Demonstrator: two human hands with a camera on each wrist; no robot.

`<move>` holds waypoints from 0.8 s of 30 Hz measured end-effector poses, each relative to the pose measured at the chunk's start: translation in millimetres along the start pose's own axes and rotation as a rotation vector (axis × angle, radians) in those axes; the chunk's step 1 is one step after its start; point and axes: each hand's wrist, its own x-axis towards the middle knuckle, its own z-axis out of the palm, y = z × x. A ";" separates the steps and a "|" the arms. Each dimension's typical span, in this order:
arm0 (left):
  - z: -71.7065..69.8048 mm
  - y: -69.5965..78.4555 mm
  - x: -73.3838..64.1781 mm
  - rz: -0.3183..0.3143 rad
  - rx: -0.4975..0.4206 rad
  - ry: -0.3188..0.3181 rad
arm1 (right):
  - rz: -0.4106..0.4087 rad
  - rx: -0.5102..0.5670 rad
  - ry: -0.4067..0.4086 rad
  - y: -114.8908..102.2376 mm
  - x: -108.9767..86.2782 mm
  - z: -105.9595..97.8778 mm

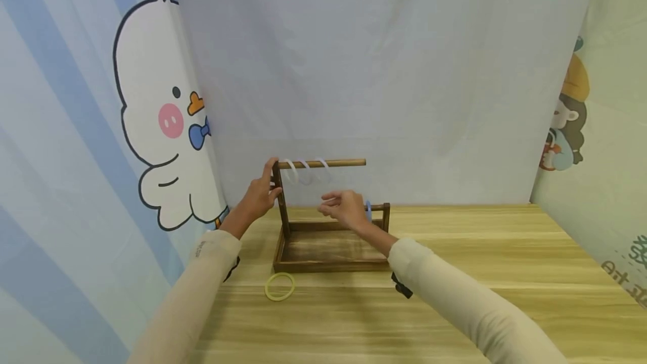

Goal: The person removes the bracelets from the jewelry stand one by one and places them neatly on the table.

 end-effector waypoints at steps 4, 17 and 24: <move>-0.6 -1.3 -1.3 0.001 -0.003 0.003 | -0.031 -0.029 0.011 -1.5 3.1 -2.8; -2.5 -3.7 -1.8 0.015 -0.014 0.013 | 0.012 -0.057 0.018 -4.7 11.6 -19.2; -2.0 -2.8 -0.5 0.037 -0.008 0.023 | 0.002 -0.146 0.073 -2.5 20.4 -22.3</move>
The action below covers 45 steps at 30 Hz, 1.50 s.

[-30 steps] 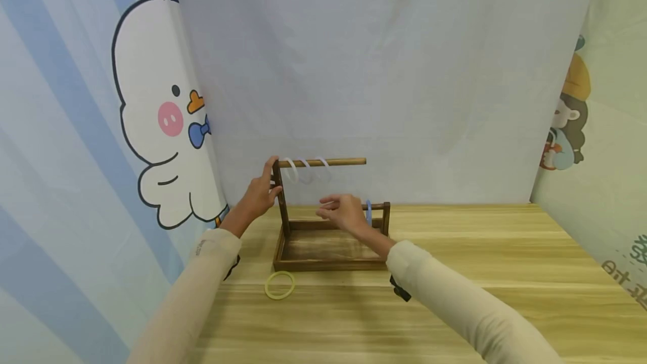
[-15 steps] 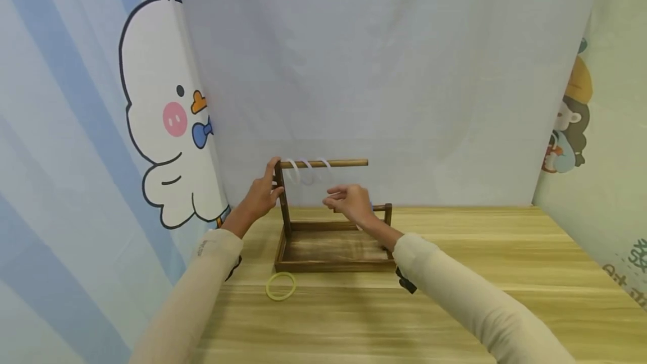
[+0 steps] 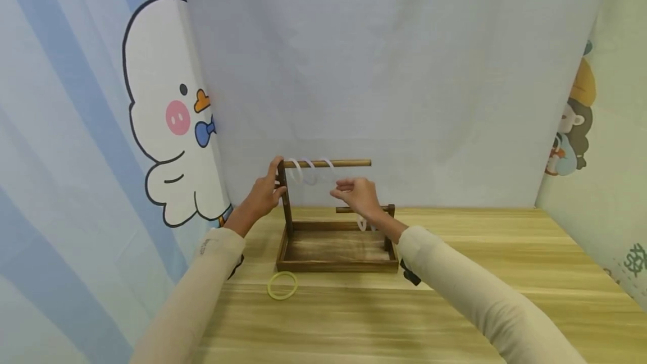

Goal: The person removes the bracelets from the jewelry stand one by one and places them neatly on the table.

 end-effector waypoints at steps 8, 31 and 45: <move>6.0 2.9 2.2 -0.007 -0.003 -0.018 | 0.024 0.035 0.042 2.4 5.1 -0.8; 12.9 9.4 5.5 0.003 0.025 -0.009 | 0.010 0.131 0.143 3.4 16.0 4.4; 5.7 -1.3 2.2 -0.012 0.040 0.011 | 0.021 0.150 0.105 2.3 18.5 -1.1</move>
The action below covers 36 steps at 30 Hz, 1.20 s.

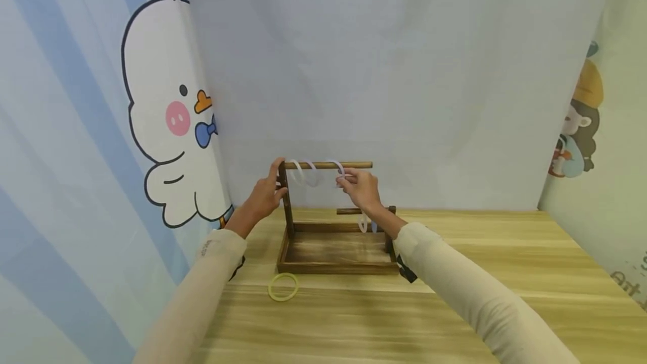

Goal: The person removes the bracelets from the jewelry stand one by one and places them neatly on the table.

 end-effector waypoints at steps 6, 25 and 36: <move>0.4 2.2 0.2 0.006 -0.011 0.003 | -0.006 -0.006 -0.026 5.3 -1.0 -12.1; 2.5 0.6 1.0 -0.027 -0.038 -0.017 | 0.011 -0.005 -0.049 13.8 -5.1 -36.9; 2.7 1.3 0.6 -0.018 -0.030 -0.009 | 0.047 0.007 -0.053 18.6 -6.1 -53.6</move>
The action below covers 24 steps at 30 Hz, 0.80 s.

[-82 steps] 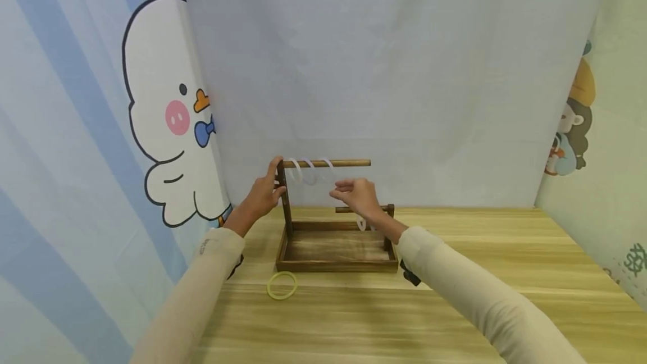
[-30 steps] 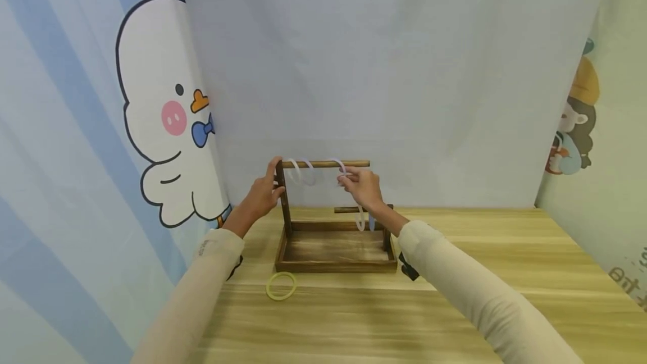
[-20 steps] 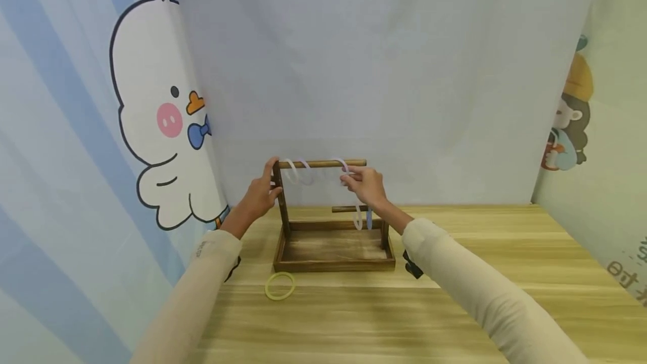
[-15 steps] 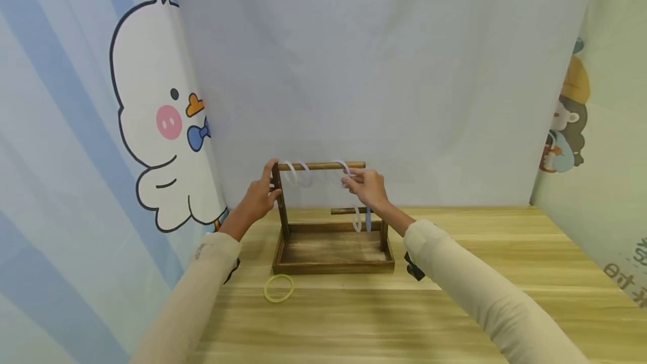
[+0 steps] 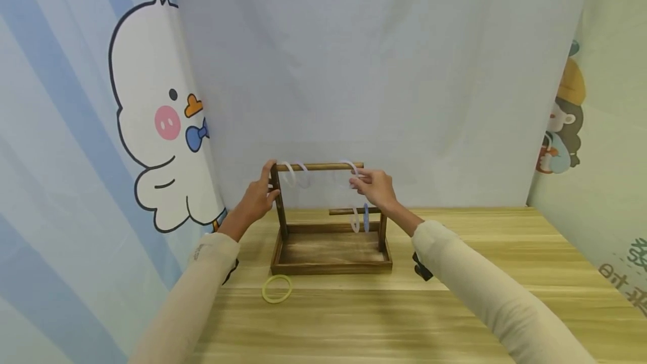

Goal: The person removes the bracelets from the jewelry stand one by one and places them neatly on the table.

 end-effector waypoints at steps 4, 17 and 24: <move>1.6 1.1 0.0 0.007 -0.003 0.002 | 0.012 -0.006 0.002 4.0 -0.8 -6.6; -0.5 2.3 -2.4 0.067 0.020 0.034 | 0.074 -0.035 0.004 -3.8 -1.3 -19.6; -0.4 1.6 -0.7 0.064 0.016 0.023 | 0.120 -0.027 0.006 -4.9 -1.3 -29.0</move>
